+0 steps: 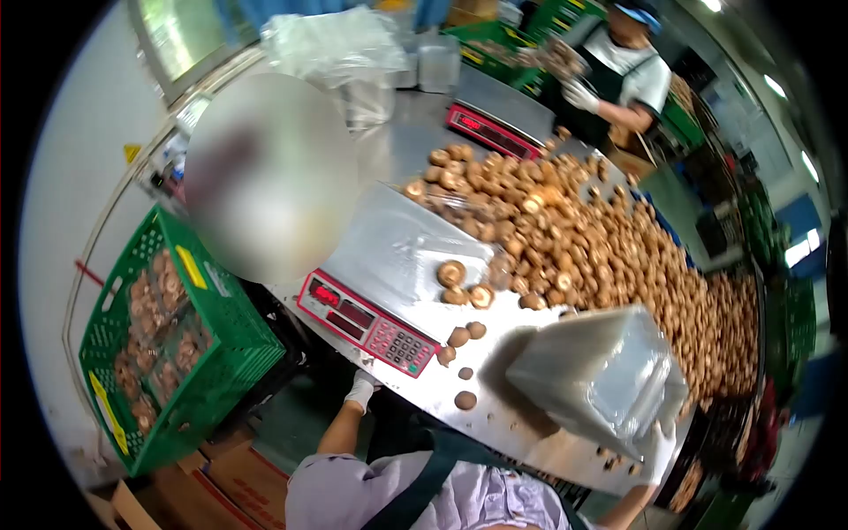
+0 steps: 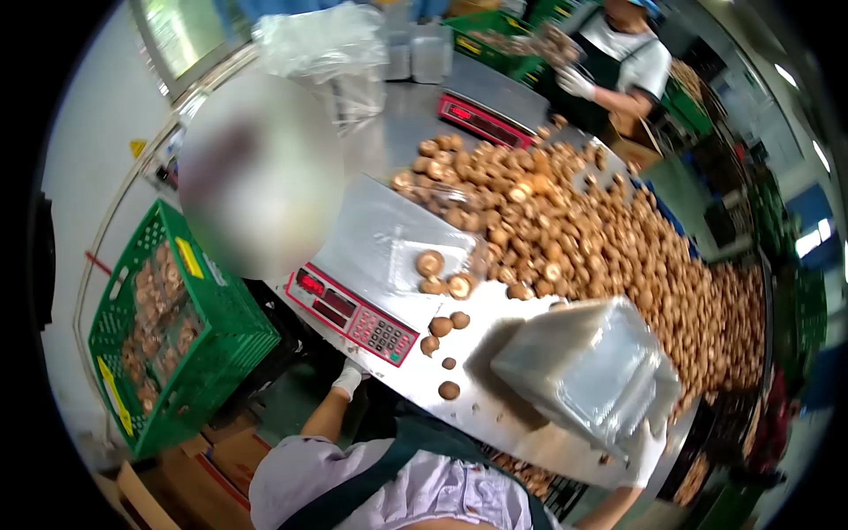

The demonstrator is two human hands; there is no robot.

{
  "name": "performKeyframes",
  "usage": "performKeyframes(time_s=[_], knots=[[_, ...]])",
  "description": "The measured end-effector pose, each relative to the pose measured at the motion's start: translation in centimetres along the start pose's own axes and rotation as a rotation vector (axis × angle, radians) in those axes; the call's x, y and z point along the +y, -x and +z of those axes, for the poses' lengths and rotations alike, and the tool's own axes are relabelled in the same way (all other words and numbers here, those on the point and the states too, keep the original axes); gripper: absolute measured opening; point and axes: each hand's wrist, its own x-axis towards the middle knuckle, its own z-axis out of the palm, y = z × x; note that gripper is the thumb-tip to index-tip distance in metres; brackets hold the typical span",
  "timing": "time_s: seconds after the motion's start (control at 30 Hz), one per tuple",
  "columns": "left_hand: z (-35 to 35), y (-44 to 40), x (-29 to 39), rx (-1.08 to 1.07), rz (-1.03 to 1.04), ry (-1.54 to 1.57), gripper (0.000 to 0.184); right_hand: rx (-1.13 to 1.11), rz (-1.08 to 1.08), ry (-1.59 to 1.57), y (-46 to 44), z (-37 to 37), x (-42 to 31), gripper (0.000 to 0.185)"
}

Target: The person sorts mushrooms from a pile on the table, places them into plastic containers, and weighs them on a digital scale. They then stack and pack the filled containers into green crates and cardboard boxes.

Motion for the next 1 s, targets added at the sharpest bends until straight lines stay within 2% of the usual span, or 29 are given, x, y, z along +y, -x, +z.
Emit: performKeyframes(time_s=[0.1,0.13,0.17,0.2,0.27,0.33,0.37,0.43,0.5,0.57,0.6,0.63,0.67,0.7,0.77,0.8,0.83,0.87,0.93,0.97,1.0], knots=[[-3.6,6.6,0.3,-0.379,0.074,-0.431,0.032,0.011,-0.037,0.031,1.7,-0.4,-0.1,0.027],[-3.8,8.3,1.2,-0.483,0.019,-0.575,0.035,0.012,0.048,0.027,2.3,-0.3,-0.7,0.026],[-3.6,10.1,2.3,-0.585,-0.041,-0.725,0.037,-0.018,0.081,0.038,2.9,-0.4,-1.5,0.03],[-2.4,13.9,4.1,-0.672,-0.02,-0.876,0.042,0.043,0.075,-0.077,3.3,-0.2,-0.9,0.035],[-0.2,17.9,5.4,-0.722,0.08,-0.962,0.034,0.083,-0.044,-0.11,3.5,-0.2,1.5,0.041],[2.3,19.4,6.1,-0.807,0.291,-0.929,0.029,0.143,-0.119,-0.064,3.4,0.2,2.8,0.042],[3.7,19.3,6.6,-0.827,0.44,-0.939,0.031,0.084,-0.04,-0.094,3.6,0.0,3.1,0.042],[8.1,21.8,8.2,-0.936,0.541,-0.674,0.033,0.012,0.027,-0.183,4.8,-0.7,1.8,0.043],[13.0,23.4,8.7,-0.885,0.547,-0.425,0.036,0.03,-0.032,-0.187,5.0,-0.9,3.6,0.043],[17.7,23.4,9.3,-0.828,0.574,-0.339,0.04,0.022,0.011,-0.259,5.9,-1.3,4.0,0.045],[20.2,20.6,9.2,-0.827,0.585,-0.343,0.04,0.015,-0.011,-0.291,6.2,-1.4,4.7,0.045],[22.8,16.0,8.9,-0.79,0.686,-0.404,0.042,0.008,-0.033,-0.322,6.7,-1.5,5.2,0.045],[24.3,16.5,9.2,-0.753,0.785,-0.464,0.044,0.008,-0.041,-0.357,7.2,-1.7,5.5,0.046],[24.8,17.0,8.7,-0.757,0.793,-0.464,0.044,0.008,-0.049,-0.389,7.8,-1.8,5.7,0.046],[25.1,18.8,7.5,-0.975,0.231,-0.297,0.053,0.078,-0.101,-0.31,8.9,-1.8,6.9,0.044],[25.3,19.8,7.4,-1.009,0.178,-0.274,0.054,0.114,-0.092,-0.234,9.5,-1.8,7.6,0.045],[25.4,20.7,7.3,-1.038,0.192,-0.27,0.056,0.143,-0.092,-0.157,9.9,-1.9,8.2,0.045],[25.4,21.7,7.2,-1.065,0.209,-0.267,0.057,0.144,-0.143,-0.219,10.5,-2.0,8.4,0.042],[24.8,22.8,7.1,-1.091,0.266,-0.26,0.059,0.232,-0.296,-0.103,10.0,-1.2,13.2,0.033],[24.5,23.4,7.1,-1.091,0.31,-0.255,0.06,0.132,-0.135,-0.214,11.3,-2.4,11.3,0.041],[24.2,24.0,7.1,-1.09,0.36,-0.252,0.062,0.115,-0.104,-0.284,11.8,-2.9,10.7,0.04]])
